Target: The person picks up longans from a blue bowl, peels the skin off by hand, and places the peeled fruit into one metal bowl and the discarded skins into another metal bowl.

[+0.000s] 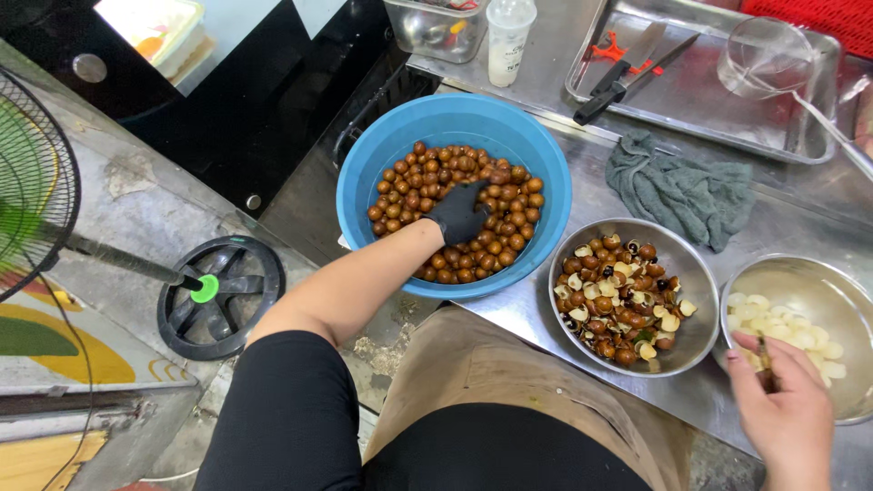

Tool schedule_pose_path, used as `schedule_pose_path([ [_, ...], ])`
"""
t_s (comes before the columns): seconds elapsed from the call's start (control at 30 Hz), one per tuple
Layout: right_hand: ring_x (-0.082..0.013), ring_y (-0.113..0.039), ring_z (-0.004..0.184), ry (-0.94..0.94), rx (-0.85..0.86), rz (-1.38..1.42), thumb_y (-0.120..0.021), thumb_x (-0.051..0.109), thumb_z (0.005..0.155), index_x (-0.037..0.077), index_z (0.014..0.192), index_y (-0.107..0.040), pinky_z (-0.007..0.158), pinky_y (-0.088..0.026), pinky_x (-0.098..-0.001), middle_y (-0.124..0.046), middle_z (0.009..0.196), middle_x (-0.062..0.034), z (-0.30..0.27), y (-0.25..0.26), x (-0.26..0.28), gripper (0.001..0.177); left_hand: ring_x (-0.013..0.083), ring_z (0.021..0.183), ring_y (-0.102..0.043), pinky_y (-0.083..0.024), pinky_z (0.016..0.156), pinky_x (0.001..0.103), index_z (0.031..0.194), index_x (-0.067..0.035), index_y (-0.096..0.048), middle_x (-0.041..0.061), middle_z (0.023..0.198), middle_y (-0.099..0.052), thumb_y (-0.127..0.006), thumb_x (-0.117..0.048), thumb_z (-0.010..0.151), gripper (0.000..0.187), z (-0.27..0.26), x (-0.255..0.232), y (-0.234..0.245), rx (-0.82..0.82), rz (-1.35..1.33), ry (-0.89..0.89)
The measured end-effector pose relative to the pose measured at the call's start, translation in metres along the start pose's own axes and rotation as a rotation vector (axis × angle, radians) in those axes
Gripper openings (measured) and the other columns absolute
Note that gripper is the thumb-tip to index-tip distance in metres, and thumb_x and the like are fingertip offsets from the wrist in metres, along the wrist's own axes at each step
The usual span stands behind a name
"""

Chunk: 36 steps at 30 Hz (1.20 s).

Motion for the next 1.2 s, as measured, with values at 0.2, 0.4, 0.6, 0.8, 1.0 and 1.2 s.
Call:
schedule_pose_path([
  [0.2,-0.007,-0.06,0.086,0.105,0.032,-0.063,-0.072,0.014,0.105,0.003,0.125,-0.073,0.08,-0.048,-0.0201,-0.067,0.116,-0.0068,-0.01,0.014,-0.04,0.022,0.0323,0.121,-0.066,-0.048,0.106,0.04,0.135,-0.022,-0.067,0.015,0.13,-0.069,-0.055,-0.041,0.099,0.042,0.04,0.022,0.058,0.164,-0.029,-0.062],
  [0.4,-0.0063,-0.064,0.097,0.094,0.029,0.025,-0.07,0.014,0.113,0.003,0.127,-0.073,0.088,-0.049,-0.0186,-0.065,0.114,-0.0083,-0.022,0.009,-0.096,0.018,0.0312,0.106,-0.075,-0.058,0.094,0.043,0.118,-0.016,-0.078,0.013,0.115,-0.076,-0.065,-0.024,0.088,0.033,0.04,0.088,0.132,0.332,0.522,0.271],
  [0.6,-0.01,-0.063,0.089,-0.031,0.064,-0.004,-0.071,0.014,0.105,0.005,0.125,-0.074,0.083,-0.05,-0.0246,-0.068,0.116,-0.0104,-0.023,-0.004,-0.071,0.023,0.0334,0.11,-0.067,-0.053,0.096,0.046,0.122,-0.023,-0.073,0.013,0.119,-0.071,-0.069,-0.025,0.082,0.04,0.03,0.081,0.11,0.317,0.532,0.15],
  [0.8,-0.0122,-0.063,0.115,0.133,0.135,-0.08,-0.061,0.02,0.106,0.005,0.124,-0.072,0.104,-0.047,-0.0273,-0.07,0.117,-0.008,-0.018,-0.011,-0.047,0.026,0.0367,0.11,-0.067,-0.052,0.095,0.046,0.121,-0.012,-0.071,0.019,0.117,-0.071,-0.073,-0.026,0.084,0.039,0.026,0.072,0.094,0.19,0.402,0.14],
  [1.0,-0.016,-0.061,0.086,-0.093,0.315,0.259,-0.052,0.018,0.104,0.007,0.136,-0.068,0.078,-0.05,-0.0295,-0.076,0.104,-0.0051,-0.015,-0.041,-0.022,0.037,0.0083,0.12,-0.063,-0.046,0.103,0.023,0.137,-0.006,-0.064,-0.004,0.13,-0.07,-0.065,-0.013,0.093,0.045,-0.007,-0.036,0.091,0.119,-0.865,-0.091],
  [1.2,-0.0108,-0.077,0.071,0.004,0.386,0.073,-0.061,0.016,0.094,0.022,0.134,-0.067,0.07,-0.058,-0.0289,-0.08,0.078,0.0011,0.0,-0.056,0.081,0.041,0.0197,0.116,-0.065,-0.052,0.102,0.033,0.132,-0.006,-0.059,0.008,0.129,-0.068,-0.065,-0.01,0.099,0.034,-0.061,-0.167,0.01,0.464,-1.751,0.115],
])
Point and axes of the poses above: each hand's wrist, its own z-axis towards the middle knuckle, its own y-axis out of the back of the hand, x = y × z, the point moved 5 cm from there along z, towards the middle knuckle
